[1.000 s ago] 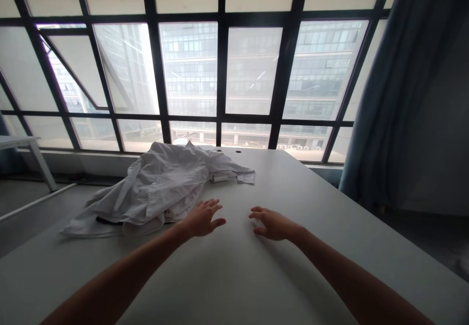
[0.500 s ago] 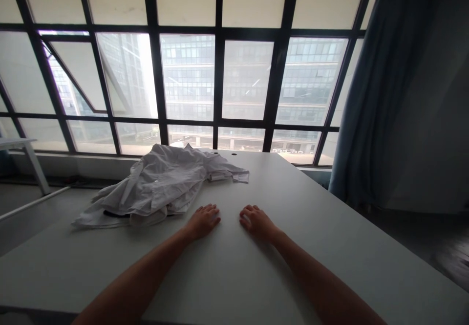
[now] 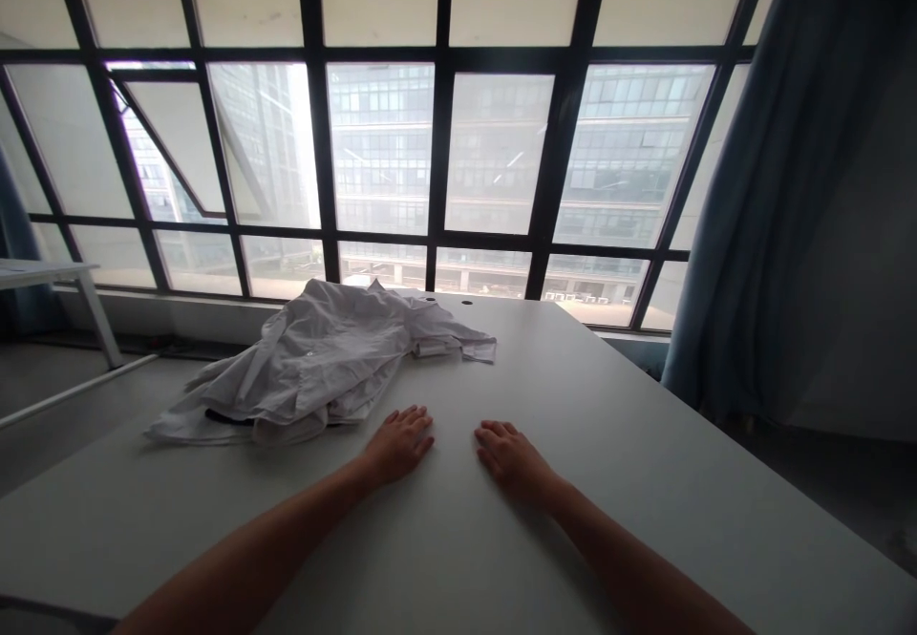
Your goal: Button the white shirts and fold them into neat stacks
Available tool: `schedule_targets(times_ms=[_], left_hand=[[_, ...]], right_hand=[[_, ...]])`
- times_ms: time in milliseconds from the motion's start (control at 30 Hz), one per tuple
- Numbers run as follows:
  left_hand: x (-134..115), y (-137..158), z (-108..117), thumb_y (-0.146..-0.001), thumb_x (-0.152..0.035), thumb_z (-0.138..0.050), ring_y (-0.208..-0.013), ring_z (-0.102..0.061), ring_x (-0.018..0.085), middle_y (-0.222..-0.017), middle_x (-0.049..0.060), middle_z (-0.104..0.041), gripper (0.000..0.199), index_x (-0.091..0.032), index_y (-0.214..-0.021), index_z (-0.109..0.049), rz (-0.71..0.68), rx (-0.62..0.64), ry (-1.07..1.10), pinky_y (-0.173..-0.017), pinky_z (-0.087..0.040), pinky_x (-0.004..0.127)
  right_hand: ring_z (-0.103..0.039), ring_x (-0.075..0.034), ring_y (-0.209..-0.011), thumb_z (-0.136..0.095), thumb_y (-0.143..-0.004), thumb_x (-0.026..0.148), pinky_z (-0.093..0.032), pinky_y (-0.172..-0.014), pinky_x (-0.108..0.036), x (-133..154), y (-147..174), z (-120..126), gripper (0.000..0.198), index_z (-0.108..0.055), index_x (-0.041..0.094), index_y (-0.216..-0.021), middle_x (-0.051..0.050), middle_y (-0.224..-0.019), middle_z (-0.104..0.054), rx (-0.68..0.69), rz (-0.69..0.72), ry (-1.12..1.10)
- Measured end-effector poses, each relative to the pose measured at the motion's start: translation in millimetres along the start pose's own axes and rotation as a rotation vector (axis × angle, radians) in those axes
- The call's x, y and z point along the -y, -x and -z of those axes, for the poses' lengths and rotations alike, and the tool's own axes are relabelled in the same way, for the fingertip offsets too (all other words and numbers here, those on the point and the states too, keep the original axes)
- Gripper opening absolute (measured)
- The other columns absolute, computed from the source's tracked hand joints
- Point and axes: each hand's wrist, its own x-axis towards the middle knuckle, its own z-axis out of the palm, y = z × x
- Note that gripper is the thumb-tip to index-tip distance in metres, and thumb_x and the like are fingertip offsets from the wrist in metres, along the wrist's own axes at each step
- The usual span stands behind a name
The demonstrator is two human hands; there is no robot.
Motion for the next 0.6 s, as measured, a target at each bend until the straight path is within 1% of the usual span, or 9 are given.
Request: schedule_targets(times_ms=[167, 300, 467, 600], left_hand=[[-0.3, -3.2, -1.4, -0.096, -0.037, -0.045, -0.14, -0.037, 0.025, -0.149, 0.01, -0.046, 0.042, -0.021, -0.134, -0.054, -0.007, -0.049, -0.02, -0.117, -0.028, 0.045], [1.2, -5.1, -1.6, -0.095, -0.035, -0.048, -0.136, -0.042, 0.024, -0.145, 0.009, -0.05, 0.039, -0.02, -0.13, -0.057, -0.02, -0.085, -0.028, -0.115, -0.031, 0.042], [2.2, -3.6, 1.1, -0.096, -0.036, -0.047, -0.139, -0.039, 0.024, -0.147, 0.009, -0.048, 0.041, -0.019, -0.133, -0.054, -0.022, -0.046, -0.004, -0.116, -0.029, 0.044], [1.3, -1.9, 4.0, -0.097, -0.037, -0.046, -0.14, -0.037, 0.025, -0.148, 0.009, -0.047, 0.043, -0.018, -0.134, -0.053, -0.019, -0.025, -0.003, -0.116, -0.028, 0.045]], right_hand=[[-0.042, -0.03, -0.134, -0.047, -0.094, 0.029, -0.034, -0.112, -0.042, -3.2, -0.7, 4.7, 0.048, -0.056, 0.009, -0.136, -0.018, -0.144, -0.048, 0.069, 0.004, -0.028], [-0.042, -0.03, -0.134, -0.049, -0.092, 0.029, -0.032, -0.113, -0.042, -3.4, -0.7, 7.7, 0.048, -0.057, 0.007, -0.135, -0.019, -0.144, -0.049, 0.072, -0.001, -0.06], [-0.042, -0.03, -0.135, -0.05, -0.091, 0.028, -0.032, -0.113, -0.041, 0.5, 0.1, 9.5, 0.048, -0.058, 0.008, -0.134, -0.019, -0.144, -0.049, 0.063, -0.017, -0.075], [-0.041, -0.03, -0.135, -0.049, -0.092, 0.03, -0.032, -0.114, -0.041, 1.7, -0.5, 11.5, 0.05, -0.056, 0.008, -0.136, -0.018, -0.144, -0.048, 0.087, -0.012, -0.059]])
